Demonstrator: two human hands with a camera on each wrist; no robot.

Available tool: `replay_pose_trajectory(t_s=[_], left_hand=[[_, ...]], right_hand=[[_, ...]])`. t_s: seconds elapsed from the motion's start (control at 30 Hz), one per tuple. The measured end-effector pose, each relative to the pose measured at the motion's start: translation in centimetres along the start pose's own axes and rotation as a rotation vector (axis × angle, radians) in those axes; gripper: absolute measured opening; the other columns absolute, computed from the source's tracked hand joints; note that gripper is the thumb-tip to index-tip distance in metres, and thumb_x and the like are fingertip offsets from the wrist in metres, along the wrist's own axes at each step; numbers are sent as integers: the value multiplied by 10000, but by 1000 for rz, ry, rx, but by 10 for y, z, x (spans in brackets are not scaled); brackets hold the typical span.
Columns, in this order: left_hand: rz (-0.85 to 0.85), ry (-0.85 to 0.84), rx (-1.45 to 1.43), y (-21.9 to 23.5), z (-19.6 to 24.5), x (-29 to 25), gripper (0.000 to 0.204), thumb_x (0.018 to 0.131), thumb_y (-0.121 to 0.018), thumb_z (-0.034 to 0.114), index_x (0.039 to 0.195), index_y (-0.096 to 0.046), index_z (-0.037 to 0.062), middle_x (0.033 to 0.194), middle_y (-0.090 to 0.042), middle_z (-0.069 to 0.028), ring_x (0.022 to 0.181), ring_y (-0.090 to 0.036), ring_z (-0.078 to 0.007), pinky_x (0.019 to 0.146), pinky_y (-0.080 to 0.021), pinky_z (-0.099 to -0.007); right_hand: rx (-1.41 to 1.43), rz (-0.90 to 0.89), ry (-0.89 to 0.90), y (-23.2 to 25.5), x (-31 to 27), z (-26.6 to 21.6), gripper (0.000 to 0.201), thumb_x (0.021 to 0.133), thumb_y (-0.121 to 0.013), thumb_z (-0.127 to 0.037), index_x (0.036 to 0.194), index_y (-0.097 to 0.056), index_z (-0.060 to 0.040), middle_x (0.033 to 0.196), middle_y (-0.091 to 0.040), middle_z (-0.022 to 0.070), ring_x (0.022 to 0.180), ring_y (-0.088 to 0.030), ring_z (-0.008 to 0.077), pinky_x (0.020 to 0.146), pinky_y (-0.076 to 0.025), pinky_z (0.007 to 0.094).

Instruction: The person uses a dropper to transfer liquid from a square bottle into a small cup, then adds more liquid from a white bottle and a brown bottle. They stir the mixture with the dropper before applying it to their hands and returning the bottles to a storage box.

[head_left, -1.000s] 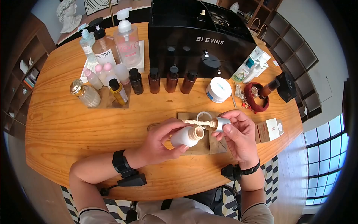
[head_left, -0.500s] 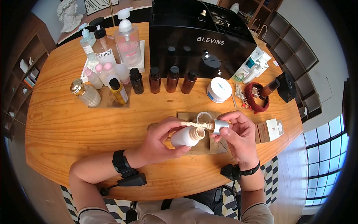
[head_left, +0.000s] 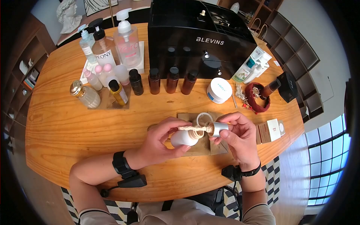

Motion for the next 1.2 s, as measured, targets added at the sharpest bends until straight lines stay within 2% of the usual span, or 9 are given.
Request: replay_pose_trajectory(t_s=[0.17, 0.37, 0.43, 0.6, 0.73, 0.83, 0.9, 1.07, 1.2], left_hand=[[-5, 57, -61, 0, 4, 1, 503, 857, -751, 30, 1309, -537, -26, 1237, -580, -117, 1127, -598, -181, 1001, -489, -321], [-4, 98, -89, 0, 5, 1, 504, 855, -754, 19, 1307, -534, -17, 1248, -572, -112, 1143, -588, -179, 1015, -475, -327], [-11, 42, -63, -1, 6, 2, 516, 831, -773, 0, 1291, -541, -4, 1253, -575, -111, 1161, -589, -188, 1022, -474, -334], [-6, 44, -50, -2, 1, 1, 538, 793, -797, -31, 1266, -544, 9, 1257, -574, -116, 1180, -591, -205, 1041, -477, -351], [-32, 0, -30, -1, -2, 0, 567, 790, -786, -53, 1284, -511, -11, 1287, -570, -145, 1203, -588, -239, 1042, -474, -394], [-29, 10, -38, 0, -3, -1, 562, 790, -791, -41, 1279, -514, -13, 1287, -570, -145, 1206, -587, -239, 1044, -472, -395], [-26, 19, -36, 0, -1, 0, 561, 790, -793, -34, 1278, -516, -14, 1284, -570, -143, 1203, -587, -236, 1045, -471, -393], [-8, 47, -29, 1, 2, -1, 558, 794, -794, -20, 1281, -521, -17, 1276, -570, -138, 1190, -585, -222, 1047, -467, -390], [-1, 37, 15, 1, 3, 1, 547, 774, -809, -14, 1263, -563, -3, 1245, -589, -117, 1159, -603, -208, 1018, -495, -346]], right_hand=[[4, -15, 11, 3, -2, -3, 267, 910, -670, 65, 1158, -571, 59, 1043, -699, 179, 897, -722, 220, 703, -600, 301], [207, 28, 26, 15, 1, -14, 253, 932, -674, -27, 1163, -601, 47, 1016, -704, 136, 830, -707, 185, 693, -579, 276], [170, 97, 136, 22, 3, -17, 244, 945, -663, -53, 1167, -616, 37, 1009, -703, 124, 829, -697, 163, 688, -564, 259], [94, 124, 253, 26, 0, -23, 276, 916, -687, -33, 1180, -631, 23, 1037, -707, 103, 887, -665, 115, 695, -525, 221], [33, 132, 257, 23, -4, -22, 295, 884, -690, 30, 1172, -628, 37, 1062, -701, 118, 904, -668, 128, 753, -537, 243], [-52, 98, 368, 20, -5, -22, 326, 844, -690, 80, 1162, -623, 54, 1088, -681, 142, 947, -666, 158, 837, -542, 281], [-182, 47, 509, 21, -6, -23, 345, 813, -701, 90, 1148, -623, 67, 1115, -647, 163, 998, -655, 189, 907, -533, 311], [-299, 34, 546, 17, -8, -25, 368, 782, -728, 85, 1138, -635, 64, 1120, -625, 166, 1033, -643, 210, 902, -529, 316], [-344, 26, 543, 14, -8, -23, 371, 767, -747, 83, 1124, -647, 57, 1120, -628, 162, 1027, -646, 221, 884, -528, 320]])
Point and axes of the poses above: each hand's wrist, its own x-axis towards the middle knuckle, its own y-axis out of the back of the hand, z = x × y, the point moved 3 cm from there along x, towards the middle knuckle
